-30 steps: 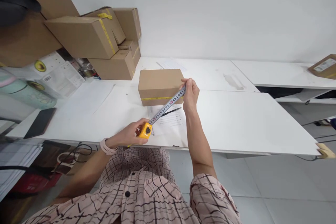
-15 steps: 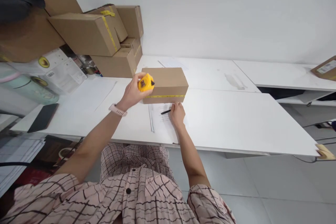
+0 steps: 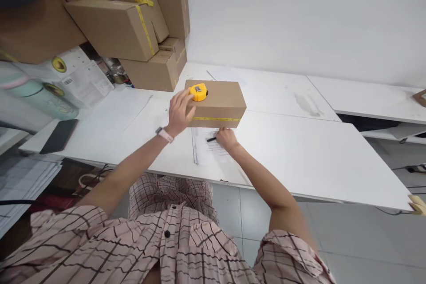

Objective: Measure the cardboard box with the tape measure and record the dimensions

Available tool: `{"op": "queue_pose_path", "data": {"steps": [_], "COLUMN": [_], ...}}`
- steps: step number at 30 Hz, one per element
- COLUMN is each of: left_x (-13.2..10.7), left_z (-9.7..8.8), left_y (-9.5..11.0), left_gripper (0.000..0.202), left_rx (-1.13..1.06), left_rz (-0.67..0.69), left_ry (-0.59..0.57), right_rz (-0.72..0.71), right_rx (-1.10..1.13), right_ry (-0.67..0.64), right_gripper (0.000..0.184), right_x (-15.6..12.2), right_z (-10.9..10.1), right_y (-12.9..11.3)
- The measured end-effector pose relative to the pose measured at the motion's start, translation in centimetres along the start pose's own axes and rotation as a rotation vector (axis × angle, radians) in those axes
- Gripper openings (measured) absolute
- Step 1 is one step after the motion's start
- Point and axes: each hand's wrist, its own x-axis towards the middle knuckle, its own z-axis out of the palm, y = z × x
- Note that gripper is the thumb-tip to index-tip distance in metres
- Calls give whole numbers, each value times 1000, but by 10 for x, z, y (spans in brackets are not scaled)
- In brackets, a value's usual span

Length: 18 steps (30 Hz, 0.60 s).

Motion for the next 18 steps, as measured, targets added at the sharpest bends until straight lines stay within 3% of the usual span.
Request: {"op": "queue_pose_path", "data": {"steps": [2, 3, 7, 9, 11, 14, 18], "left_x": [-48, -71, -136, -148, -150, -147, -145], "left_z": [-2, -1, 13, 20, 24, 25, 22], "left_y": [4, 6, 13, 16, 18, 18, 19], "left_gripper": [29, 27, 37, 51, 59, 60, 58], "left_rx": [-61, -88, -79, -31, 8, 30, 16], "left_rz": [-36, -53, -52, -34, -30, -44, -54], "left_ry": [34, -15, -389, -558, -637, -653, -662], "right_rz": [33, 64, 227, 295, 317, 324, 348], "right_rx": [1, 40, 532, 945, 1360, 1787, 2020], "right_ry": [70, 139, 521, 679, 743, 693, 564], "right_gripper": [25, 23, 9, 12, 14, 16, 19], "right_x": [-11, -18, -43, -44, -35, -9, 23], "right_z": [-2, -3, -3, 1, 7, 22, 38], "right_y": [8, 11, 3, -12, -30, -53, -68]}}
